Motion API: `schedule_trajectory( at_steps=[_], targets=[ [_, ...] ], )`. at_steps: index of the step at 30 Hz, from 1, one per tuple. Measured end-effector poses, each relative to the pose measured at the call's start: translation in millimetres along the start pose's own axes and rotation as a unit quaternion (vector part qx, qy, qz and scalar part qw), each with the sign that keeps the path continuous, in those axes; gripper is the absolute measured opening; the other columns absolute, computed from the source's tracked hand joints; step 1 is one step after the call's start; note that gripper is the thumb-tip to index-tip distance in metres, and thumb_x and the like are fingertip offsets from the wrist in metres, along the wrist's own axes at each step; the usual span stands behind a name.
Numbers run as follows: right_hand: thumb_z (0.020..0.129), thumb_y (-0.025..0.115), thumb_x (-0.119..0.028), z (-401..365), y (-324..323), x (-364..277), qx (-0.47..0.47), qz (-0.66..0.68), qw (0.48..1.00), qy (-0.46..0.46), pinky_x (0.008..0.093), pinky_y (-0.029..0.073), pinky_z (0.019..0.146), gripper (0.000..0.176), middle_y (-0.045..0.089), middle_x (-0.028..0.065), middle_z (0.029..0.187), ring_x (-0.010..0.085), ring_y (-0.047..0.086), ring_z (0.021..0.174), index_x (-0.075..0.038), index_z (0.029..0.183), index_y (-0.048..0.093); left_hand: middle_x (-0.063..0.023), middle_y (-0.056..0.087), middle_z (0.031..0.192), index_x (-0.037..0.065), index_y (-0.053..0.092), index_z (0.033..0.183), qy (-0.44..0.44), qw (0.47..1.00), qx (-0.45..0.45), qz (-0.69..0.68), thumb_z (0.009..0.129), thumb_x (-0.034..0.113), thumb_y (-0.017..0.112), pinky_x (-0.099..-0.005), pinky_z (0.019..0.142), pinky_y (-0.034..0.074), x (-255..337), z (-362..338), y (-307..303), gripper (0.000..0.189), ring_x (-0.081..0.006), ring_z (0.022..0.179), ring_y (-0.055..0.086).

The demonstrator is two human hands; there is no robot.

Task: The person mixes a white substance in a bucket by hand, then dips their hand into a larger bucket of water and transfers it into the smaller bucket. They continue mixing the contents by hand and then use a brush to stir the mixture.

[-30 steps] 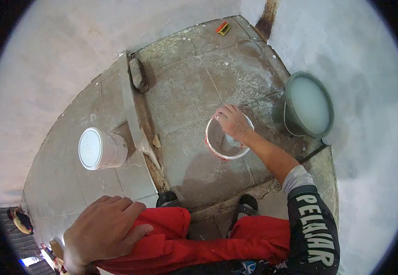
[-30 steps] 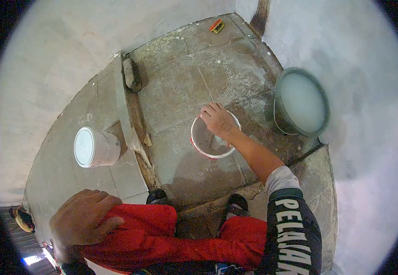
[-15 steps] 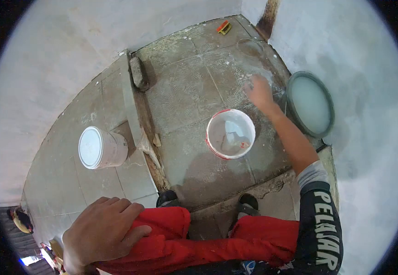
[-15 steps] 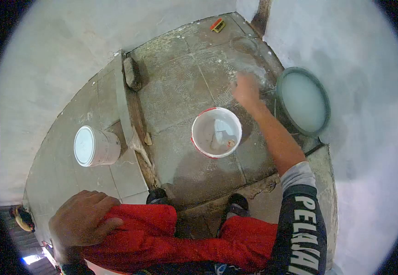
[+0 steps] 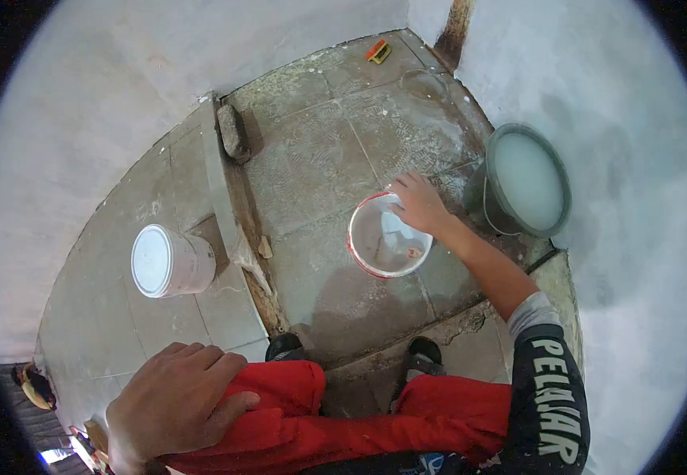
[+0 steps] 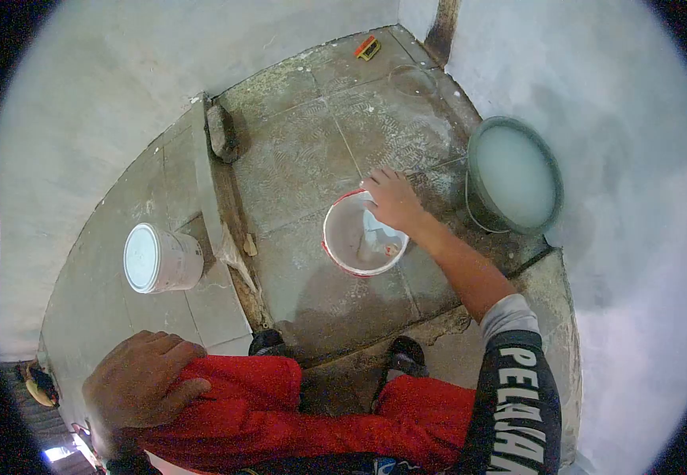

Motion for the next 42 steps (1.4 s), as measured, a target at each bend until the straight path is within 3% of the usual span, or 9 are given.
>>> schedule_trajectory(
  at_steps=[7, 17, 23, 25, 31, 42],
  targets=[
    [0.080, 0.063, -0.012, 19.8, 23.5, -5.7, -0.059, -0.108, 0.992, -0.021, 0.0435, 0.046, 0.087, 0.021, 0.062, 0.0110, 0.102, 0.0291, 0.058, 0.104, -0.006, 0.100, 0.063, -0.0169, 0.064, 0.098, 0.004, 0.061, 0.108, 0.000, 1.000, -0.009, -0.005, 0.089, 0.040, 0.061, -0.0445, 0.089, 0.048, -0.6, 0.4, 2.1, 0.040, -0.0361, 0.097, 0.061],
    [0.080, 0.060, -0.010, 17.1, 22.1, -13.7, -0.009, -0.146, 0.988, -0.048, 0.0406, 0.045, 0.084, 0.016, 0.061, 0.0121, 0.099, 0.0273, 0.058, 0.101, -0.006, 0.096, 0.063, -0.0168, 0.064, 0.096, 0.004, 0.062, 0.107, 0.001, 1.000, -0.023, -0.011, 0.089, 0.038, 0.061, -0.0448, 0.088, 0.048, -7.5, 3.0, 3.3, 0.038, -0.0362, 0.096, 0.061],
    [0.082, 0.058, -0.013, -3.2, -6.4, -30.1, 0.035, -0.167, 0.985, -0.021, 0.0426, 0.043, 0.086, 0.023, 0.059, 0.0125, 0.106, 0.0284, 0.054, 0.105, -0.007, 0.104, 0.064, -0.0170, 0.064, 0.095, 0.005, 0.062, 0.106, 0.009, 1.000, -0.011, -0.017, 0.089, 0.038, 0.061, -0.0446, 0.087, 0.048, -7.3, 1.7, 1.7, 0.037, -0.0362, 0.095, 0.061],
    [0.082, 0.058, -0.013, -13.6, -9.5, -33.1, 0.040, -0.142, 0.986, -0.074, 0.0431, 0.043, 0.086, 0.028, 0.057, 0.0130, 0.109, 0.0294, 0.052, 0.105, -0.007, 0.109, 0.063, -0.0171, 0.064, 0.094, 0.005, 0.062, 0.106, 0.008, 1.000, -0.013, -0.019, 0.089, 0.038, 0.061, -0.0447, 0.086, 0.048, -10.8, 1.3, 2.1, 0.037, -0.0363, 0.094, 0.061],
    [0.081, 0.057, -0.012, -12.7, 5.0, -26.5, 0.006, -0.138, 0.985, -0.107, 0.0442, 0.043, 0.086, 0.034, 0.055, 0.0135, 0.111, 0.0299, 0.051, 0.107, -0.006, 0.115, 0.062, -0.0172, 0.064, 0.094, 0.005, 0.062, 0.107, 0.032, 0.999, 0.000, -0.028, 0.090, 0.038, 0.060, -0.0451, 0.087, 0.048, -7.5, 3.2, 2.9, 0.037, -0.0372, 0.093, 0.062],
    [0.080, 0.057, -0.010, -10.0, 8.5, -27.5, 0.031, -0.128, 0.987, -0.097, 0.0431, 0.043, 0.085, 0.033, 0.057, 0.0125, 0.106, 0.0295, 0.052, 0.103, -0.005, 0.113, 0.064, -0.0167, 0.064, 0.093, 0.005, 0.061, 0.106, 0.042, 0.999, -0.001, -0.019, 0.092, 0.041, 0.058, -0.0448, 0.087, 0.048, -7.1, 2.5, 2.5, 0.039, -0.0365, 0.094, 0.062]
  ],
)
Point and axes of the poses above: each hand's wrist, its own z-axis towards the middle knuckle, its own y-axis out of the palm, x = y × z, the point moved 9 cm from there along z, towards the middle knuckle
